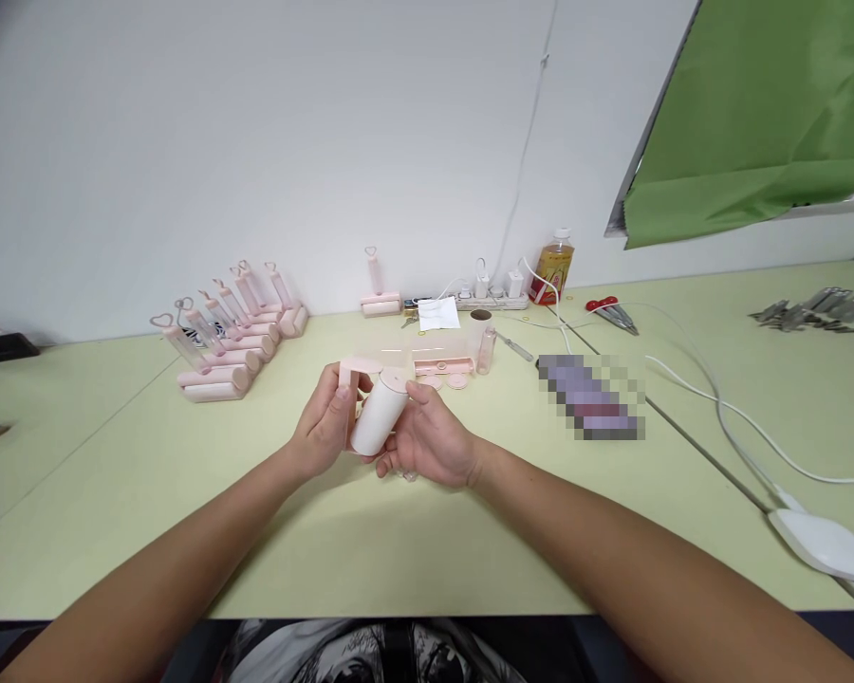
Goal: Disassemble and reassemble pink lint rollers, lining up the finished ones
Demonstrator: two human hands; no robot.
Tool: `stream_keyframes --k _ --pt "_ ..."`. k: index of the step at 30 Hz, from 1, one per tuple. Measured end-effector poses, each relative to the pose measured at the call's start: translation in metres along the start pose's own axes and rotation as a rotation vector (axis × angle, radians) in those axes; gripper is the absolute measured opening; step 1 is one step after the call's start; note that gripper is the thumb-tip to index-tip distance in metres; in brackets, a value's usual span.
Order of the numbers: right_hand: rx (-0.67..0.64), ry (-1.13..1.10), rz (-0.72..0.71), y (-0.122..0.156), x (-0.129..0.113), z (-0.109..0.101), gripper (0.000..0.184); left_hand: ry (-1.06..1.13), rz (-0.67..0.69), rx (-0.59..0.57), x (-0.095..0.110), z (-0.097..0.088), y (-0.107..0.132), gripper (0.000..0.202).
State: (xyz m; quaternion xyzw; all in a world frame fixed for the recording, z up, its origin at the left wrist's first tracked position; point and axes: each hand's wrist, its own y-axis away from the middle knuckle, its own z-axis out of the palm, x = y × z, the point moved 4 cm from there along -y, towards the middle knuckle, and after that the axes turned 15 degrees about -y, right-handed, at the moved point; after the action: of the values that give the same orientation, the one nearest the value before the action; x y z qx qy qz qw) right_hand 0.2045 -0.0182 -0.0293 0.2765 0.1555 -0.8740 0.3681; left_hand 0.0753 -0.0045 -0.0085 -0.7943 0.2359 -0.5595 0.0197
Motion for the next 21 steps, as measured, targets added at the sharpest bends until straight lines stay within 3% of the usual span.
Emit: stream_keyframes --k 11,21 --pt "-0.041 -0.076 0.021 0.004 0.0 0.009 0.059 -0.035 0.083 0.007 0.003 0.008 0.005 0.036" --pt "0.041 -0.063 -0.021 0.002 0.002 0.008 0.056 -0.122 0.088 -0.011 0.009 0.003 0.008 0.036"
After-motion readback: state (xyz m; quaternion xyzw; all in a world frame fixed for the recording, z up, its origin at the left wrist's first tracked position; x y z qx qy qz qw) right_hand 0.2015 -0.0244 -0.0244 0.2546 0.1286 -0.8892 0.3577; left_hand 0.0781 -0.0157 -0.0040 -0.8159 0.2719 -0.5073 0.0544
